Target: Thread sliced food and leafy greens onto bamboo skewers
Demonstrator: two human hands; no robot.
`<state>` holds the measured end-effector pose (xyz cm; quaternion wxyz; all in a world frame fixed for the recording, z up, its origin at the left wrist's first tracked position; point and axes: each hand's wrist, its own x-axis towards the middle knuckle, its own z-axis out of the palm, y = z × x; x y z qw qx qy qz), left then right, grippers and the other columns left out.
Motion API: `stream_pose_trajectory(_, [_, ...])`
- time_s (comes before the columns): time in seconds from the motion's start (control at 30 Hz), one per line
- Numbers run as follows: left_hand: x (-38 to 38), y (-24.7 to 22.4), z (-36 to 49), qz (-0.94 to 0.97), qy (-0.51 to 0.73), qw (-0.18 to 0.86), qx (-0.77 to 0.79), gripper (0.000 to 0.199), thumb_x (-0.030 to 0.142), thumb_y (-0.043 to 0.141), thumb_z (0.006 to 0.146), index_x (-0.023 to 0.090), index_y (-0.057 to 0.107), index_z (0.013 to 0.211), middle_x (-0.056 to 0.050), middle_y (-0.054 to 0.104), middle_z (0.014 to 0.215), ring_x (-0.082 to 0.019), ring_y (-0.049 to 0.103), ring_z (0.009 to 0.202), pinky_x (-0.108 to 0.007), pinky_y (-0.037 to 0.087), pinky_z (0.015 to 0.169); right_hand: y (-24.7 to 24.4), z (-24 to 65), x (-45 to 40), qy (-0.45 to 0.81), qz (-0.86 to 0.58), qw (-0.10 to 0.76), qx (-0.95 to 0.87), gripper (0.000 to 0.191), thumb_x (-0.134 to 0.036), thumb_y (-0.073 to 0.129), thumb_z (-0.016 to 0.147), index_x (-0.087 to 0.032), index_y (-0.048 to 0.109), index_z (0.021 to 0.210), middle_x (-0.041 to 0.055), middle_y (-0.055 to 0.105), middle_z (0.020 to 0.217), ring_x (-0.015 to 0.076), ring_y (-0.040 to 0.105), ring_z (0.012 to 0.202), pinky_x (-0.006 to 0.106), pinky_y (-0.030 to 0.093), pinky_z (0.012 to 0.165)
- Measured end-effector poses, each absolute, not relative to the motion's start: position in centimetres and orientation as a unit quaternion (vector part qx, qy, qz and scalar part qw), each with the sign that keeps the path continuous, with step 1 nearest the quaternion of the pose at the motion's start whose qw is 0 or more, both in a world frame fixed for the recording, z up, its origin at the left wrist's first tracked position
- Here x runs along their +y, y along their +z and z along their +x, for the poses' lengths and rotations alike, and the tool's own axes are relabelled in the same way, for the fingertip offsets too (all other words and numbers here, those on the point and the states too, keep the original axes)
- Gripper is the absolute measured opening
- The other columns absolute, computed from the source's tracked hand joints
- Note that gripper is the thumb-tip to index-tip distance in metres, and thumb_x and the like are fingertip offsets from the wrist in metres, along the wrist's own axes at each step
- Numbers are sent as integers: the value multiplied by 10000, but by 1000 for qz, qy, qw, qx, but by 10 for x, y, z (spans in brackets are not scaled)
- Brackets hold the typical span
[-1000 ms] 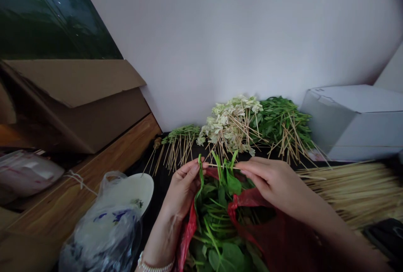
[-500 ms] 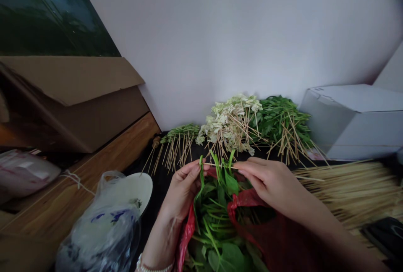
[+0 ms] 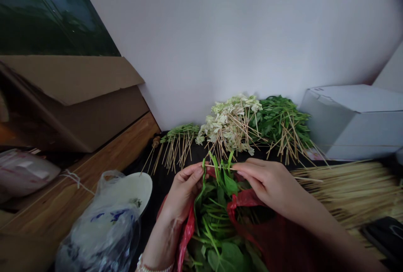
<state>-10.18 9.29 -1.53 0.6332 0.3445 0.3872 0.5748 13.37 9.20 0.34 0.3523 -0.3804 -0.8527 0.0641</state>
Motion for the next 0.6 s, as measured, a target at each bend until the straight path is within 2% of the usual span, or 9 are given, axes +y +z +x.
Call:
stream_pose_trajectory(0.13, [92, -17, -102, 361, 562, 636, 386, 286, 294, 935, 633, 160, 826, 861, -54, 784, 754, -119, 686, 664, -185, 538, 658, 3, 133, 92, 80, -377, 350, -854, 346, -99, 441, 966, -226, 749, 1059, 49, 734, 894, 153, 681, 766, 268, 535, 724])
stream_pose_trajectory(0.3, [88, -17, -96, 382, 538, 637, 399, 226, 312, 919, 660, 166, 813, 797, -29, 758, 720, -126, 668, 638, -227, 547, 677, 1, 128, 91, 79, -368, 349, -858, 344, -95, 443, 967, -217, 747, 1071, 49, 727, 886, 148, 676, 760, 259, 523, 708])
stream_pose_trajectory(0.4, [88, -18, -94, 401, 550, 594, 428, 251, 337, 920, 656, 163, 812, 800, -48, 781, 803, -131, 668, 658, -224, 540, 654, 0, 127, 92, 75, -373, 351, -856, 338, -95, 447, 967, -221, 751, 1043, 49, 734, 898, 153, 686, 782, 266, 535, 729])
stream_pose_trajectory(0.5, [86, -17, -96, 426, 558, 557, 444, 295, 327, 903, 685, 190, 814, 931, -72, 799, 941, -170, 708, 777, -253, 556, 730, -1, 131, 94, 70, -388, 361, -845, 319, -121, 454, 979, -228, 743, 1063, 48, 746, 941, 162, 705, 814, 282, 553, 768])
stream_pose_trajectory(0.6, [79, -10, -102, 462, 555, 521, 455, 287, 334, 856, 748, 203, 802, 998, -97, 795, 1006, -216, 723, 875, -299, 562, 800, 0, 142, 99, 39, -407, 414, -814, 280, -161, 474, 993, -222, 720, 1111, 49, 757, 1020, 177, 724, 872, 303, 565, 816])
